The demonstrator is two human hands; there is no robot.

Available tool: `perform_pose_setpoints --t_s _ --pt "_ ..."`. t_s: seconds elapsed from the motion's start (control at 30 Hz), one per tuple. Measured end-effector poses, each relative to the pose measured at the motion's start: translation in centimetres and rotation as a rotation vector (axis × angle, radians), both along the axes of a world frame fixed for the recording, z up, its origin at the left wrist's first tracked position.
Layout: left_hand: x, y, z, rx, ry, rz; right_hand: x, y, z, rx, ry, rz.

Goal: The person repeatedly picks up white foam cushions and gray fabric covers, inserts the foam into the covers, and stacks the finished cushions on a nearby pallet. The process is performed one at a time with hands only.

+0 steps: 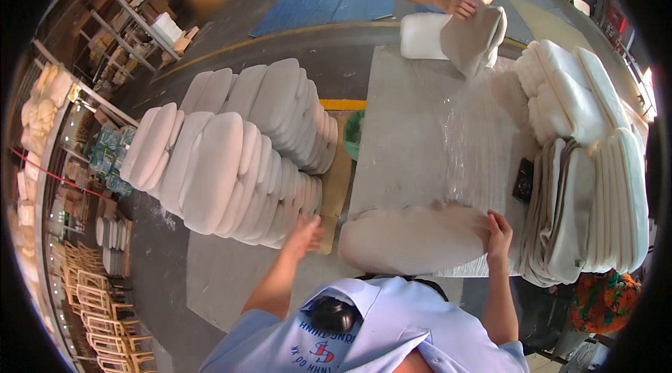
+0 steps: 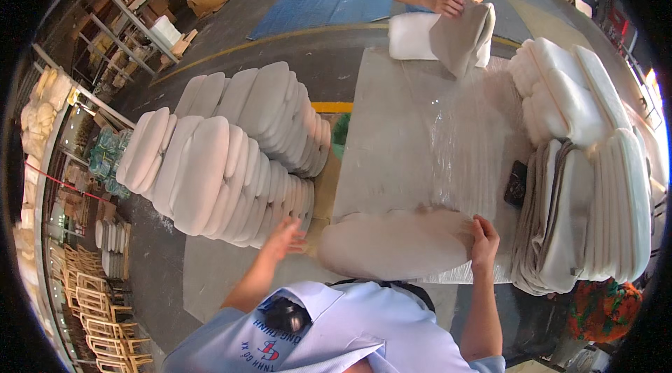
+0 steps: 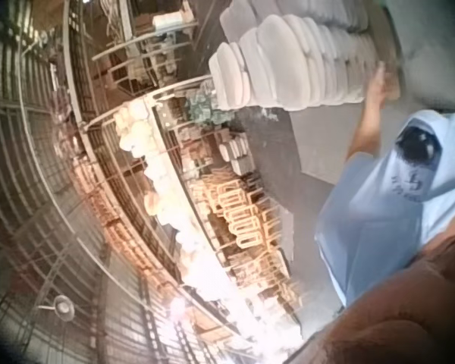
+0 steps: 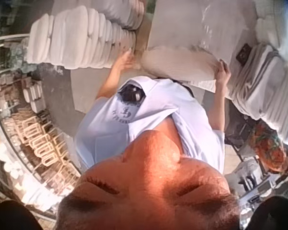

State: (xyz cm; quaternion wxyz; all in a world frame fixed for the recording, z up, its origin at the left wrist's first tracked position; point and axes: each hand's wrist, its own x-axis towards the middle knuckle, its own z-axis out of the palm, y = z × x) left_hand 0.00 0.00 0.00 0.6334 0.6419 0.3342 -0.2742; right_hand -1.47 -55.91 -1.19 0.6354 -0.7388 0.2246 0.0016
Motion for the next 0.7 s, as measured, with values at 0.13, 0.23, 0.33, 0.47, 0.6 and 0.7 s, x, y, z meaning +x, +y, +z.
perform_pose_setpoints --t_s 0.13,0.23,0.33,0.47,0.6,0.7 --pt "-2.5 -6.0 -2.1 -0.268 0.071 -0.104 -2.5 2.3 -2.5 0.213 -0.096 -0.466" --pt "-3.8 -7.2 -3.2 -0.203 -0.071 0.043 -4.5 5.3 -3.0 0.526 -0.161 -0.553" --pt "-2.6 -5.9 -2.5 -0.31 -0.096 -0.042 -8.4 7.5 -2.7 0.785 -0.225 -0.599" --pt "-1.4 -9.4 0.3 -0.353 -0.131 -0.209 -13.8 9.6 -2.1 0.837 -0.275 -0.815" --pt "-0.3 -7.5 1.0 -0.306 -0.216 -0.19 -13.2 17.4 1.0 0.843 -0.284 -0.863" --pt "-0.3 -7.8 1.0 -0.229 -0.159 -0.21 -14.1 20.2 1.9 0.988 -0.227 -0.89"
